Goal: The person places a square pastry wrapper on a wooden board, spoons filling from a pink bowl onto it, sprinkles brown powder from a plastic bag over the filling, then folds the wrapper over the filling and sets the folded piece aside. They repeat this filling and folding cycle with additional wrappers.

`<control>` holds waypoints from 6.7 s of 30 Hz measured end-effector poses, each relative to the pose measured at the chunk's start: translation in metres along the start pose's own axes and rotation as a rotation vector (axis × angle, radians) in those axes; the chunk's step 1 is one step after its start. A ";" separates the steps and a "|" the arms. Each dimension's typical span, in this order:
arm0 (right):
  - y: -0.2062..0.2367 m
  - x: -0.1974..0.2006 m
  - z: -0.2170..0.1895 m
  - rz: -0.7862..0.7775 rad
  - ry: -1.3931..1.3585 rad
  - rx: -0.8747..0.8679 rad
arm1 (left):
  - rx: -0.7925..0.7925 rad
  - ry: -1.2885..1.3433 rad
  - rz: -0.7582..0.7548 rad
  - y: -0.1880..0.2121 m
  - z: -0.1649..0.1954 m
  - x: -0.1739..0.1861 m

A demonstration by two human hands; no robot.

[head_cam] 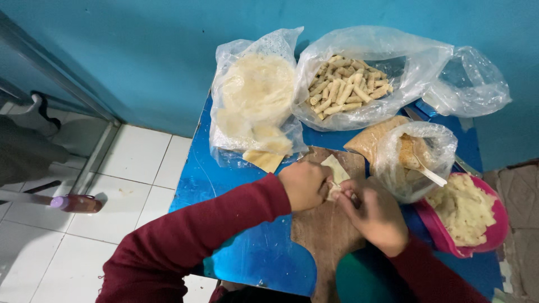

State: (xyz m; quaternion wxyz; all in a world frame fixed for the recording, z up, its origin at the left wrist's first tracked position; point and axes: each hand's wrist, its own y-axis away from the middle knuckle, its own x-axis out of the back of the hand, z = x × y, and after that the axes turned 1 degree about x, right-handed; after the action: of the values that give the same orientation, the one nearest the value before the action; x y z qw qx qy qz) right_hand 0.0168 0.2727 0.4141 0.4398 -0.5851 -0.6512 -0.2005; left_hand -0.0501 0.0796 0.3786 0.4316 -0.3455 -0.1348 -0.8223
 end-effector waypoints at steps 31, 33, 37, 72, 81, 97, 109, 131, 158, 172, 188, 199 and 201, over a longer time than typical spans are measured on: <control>-0.038 -0.002 0.023 -0.154 -0.030 -0.035 | -0.212 0.063 0.196 -0.004 -0.014 0.000; -0.038 -0.002 0.025 -0.202 -0.100 -0.127 | -0.209 0.037 0.185 -0.005 -0.014 0.000; -0.032 -0.002 0.018 -0.042 0.077 0.141 | -0.268 -0.037 0.194 -0.003 -0.011 0.000; -0.026 -0.012 0.000 0.095 0.322 0.313 | -0.257 -0.050 0.309 -0.001 -0.020 -0.002; -0.035 -0.017 0.009 0.063 0.309 0.241 | -0.203 0.085 0.267 0.003 -0.017 0.003; 0.036 0.025 -0.033 0.229 -0.043 -0.129 | -0.212 0.485 0.210 0.047 0.011 -0.004; 0.110 0.069 0.068 0.178 0.720 -0.370 | 0.188 1.409 -0.254 0.042 0.013 -0.025; 0.059 0.029 -0.077 0.222 0.425 0.143 | 0.139 1.519 -0.231 0.042 -0.003 -0.039; 0.050 0.040 -0.076 0.279 0.252 0.161 | 0.152 1.496 -0.316 0.037 -0.006 -0.040; 0.056 0.020 -0.074 0.339 0.475 0.204 | 0.193 1.614 -0.342 0.034 -0.007 -0.032; 0.061 0.028 -0.082 0.381 0.296 0.148 | 0.194 1.519 -0.268 0.032 -0.004 -0.031; 0.076 0.073 -0.044 0.469 0.298 0.046 | -0.114 0.308 0.146 0.019 0.040 0.018; 0.080 0.083 -0.041 0.447 0.302 0.046 | -0.176 0.190 0.395 -0.007 0.046 0.032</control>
State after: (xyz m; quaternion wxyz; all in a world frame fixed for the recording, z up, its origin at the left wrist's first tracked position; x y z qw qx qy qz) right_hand 0.1114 0.3084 0.4827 0.5784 -0.6676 -0.4373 -0.1688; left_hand -0.0472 0.0875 0.4347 0.5630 -0.3225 0.0485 -0.7593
